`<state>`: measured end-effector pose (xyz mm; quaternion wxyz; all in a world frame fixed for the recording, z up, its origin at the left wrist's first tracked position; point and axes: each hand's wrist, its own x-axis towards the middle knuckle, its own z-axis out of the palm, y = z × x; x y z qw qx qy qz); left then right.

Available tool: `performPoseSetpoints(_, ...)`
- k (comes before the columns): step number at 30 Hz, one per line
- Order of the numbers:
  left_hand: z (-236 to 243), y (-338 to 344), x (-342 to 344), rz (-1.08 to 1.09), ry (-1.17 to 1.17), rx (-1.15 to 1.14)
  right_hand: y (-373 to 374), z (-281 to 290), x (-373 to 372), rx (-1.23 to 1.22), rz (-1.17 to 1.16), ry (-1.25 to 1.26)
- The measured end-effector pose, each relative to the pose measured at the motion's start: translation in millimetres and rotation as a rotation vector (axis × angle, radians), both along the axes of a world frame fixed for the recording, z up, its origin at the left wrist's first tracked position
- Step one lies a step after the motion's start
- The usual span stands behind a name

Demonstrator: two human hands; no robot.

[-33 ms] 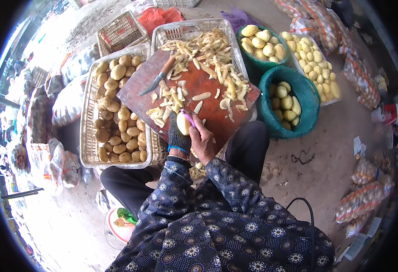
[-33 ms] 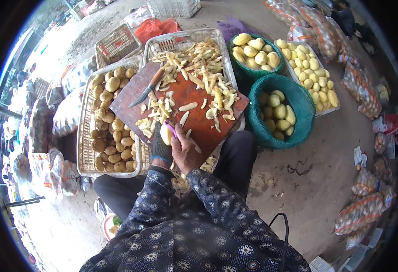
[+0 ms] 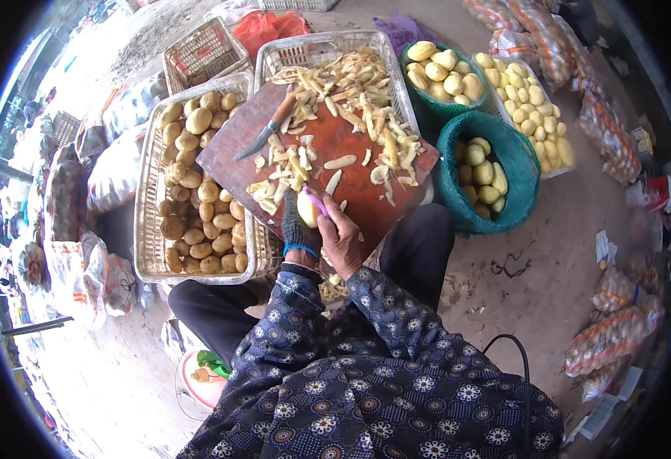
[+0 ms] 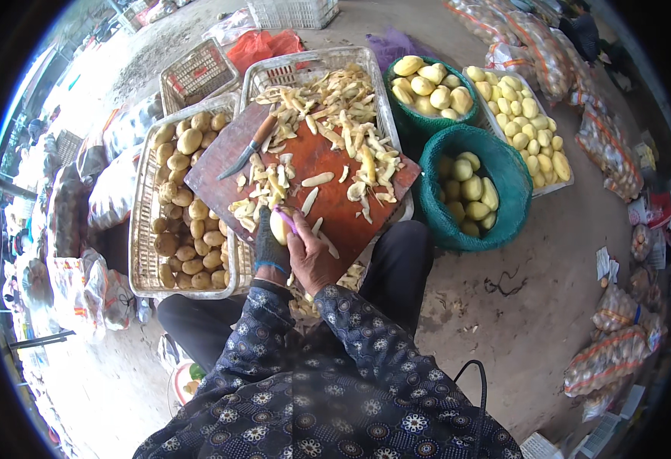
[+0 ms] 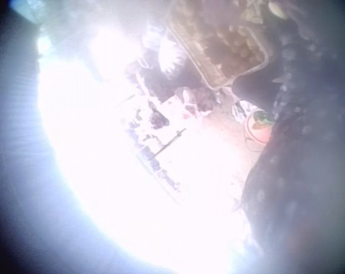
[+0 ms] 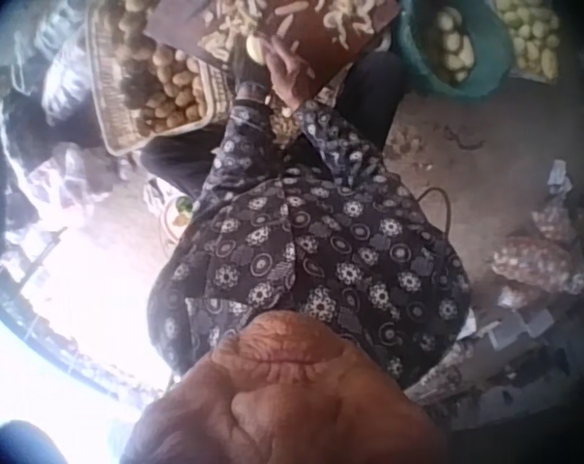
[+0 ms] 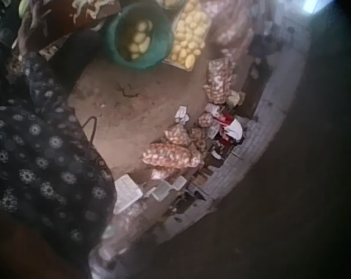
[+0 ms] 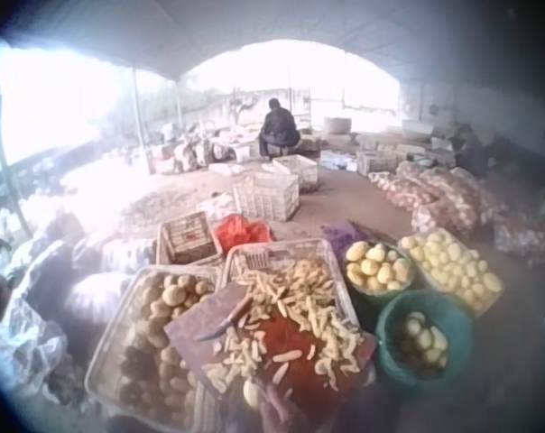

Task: The person peels potatoes one at a time using a small knife, holding each potato in the left hand and removing the skin in strips. The peeled potatoes are placed into a green basket, while the peels accumulate on a wooden board.

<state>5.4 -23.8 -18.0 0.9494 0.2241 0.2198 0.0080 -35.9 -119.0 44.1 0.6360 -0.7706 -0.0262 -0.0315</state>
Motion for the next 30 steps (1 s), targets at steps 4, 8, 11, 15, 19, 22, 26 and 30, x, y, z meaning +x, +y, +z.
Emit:
performPoseSetpoints(4,0.5,-0.1,-2.1,0.143,0.131,0.124,10.3,-5.1,-2.3,0.052,0.022,-0.091)
performPoseSetpoints(8,41.1,0.1,-19.6,-0.067,-0.007,-0.015,-2.0,-17.4,8.0,0.147,0.107,-0.072)
performPoseSetpoints(11,71.5,-7.5,-19.3,-0.049,0.141,0.136,-24.2,2.7,19.3,0.396,0.228,0.373)
performPoseSetpoints(15,59.2,-2.5,-21.7,-0.151,-0.134,0.505,-32.2,24.6,37.2,0.429,0.091,0.466)
performPoseSetpoints(19,60.0,-15.5,-26.7,0.07,-0.253,1.235,-21.6,-1.3,35.8,0.075,0.128,0.075)
performPoseSetpoints(22,68.6,-12.4,-24.8,0.06,-0.074,0.561,-14.6,0.4,27.9,0.021,0.134,0.116)
performPoseSetpoints(26,39.4,-4.9,-9.0,-0.004,0.092,0.0,-10.0,-11.4,17.8,-0.097,0.071,-0.024)
performPoseSetpoints(30,48.2,-4.1,-10.3,-0.062,0.156,-0.057,-12.4,-5.9,-18.7,-0.134,0.036,-0.116)
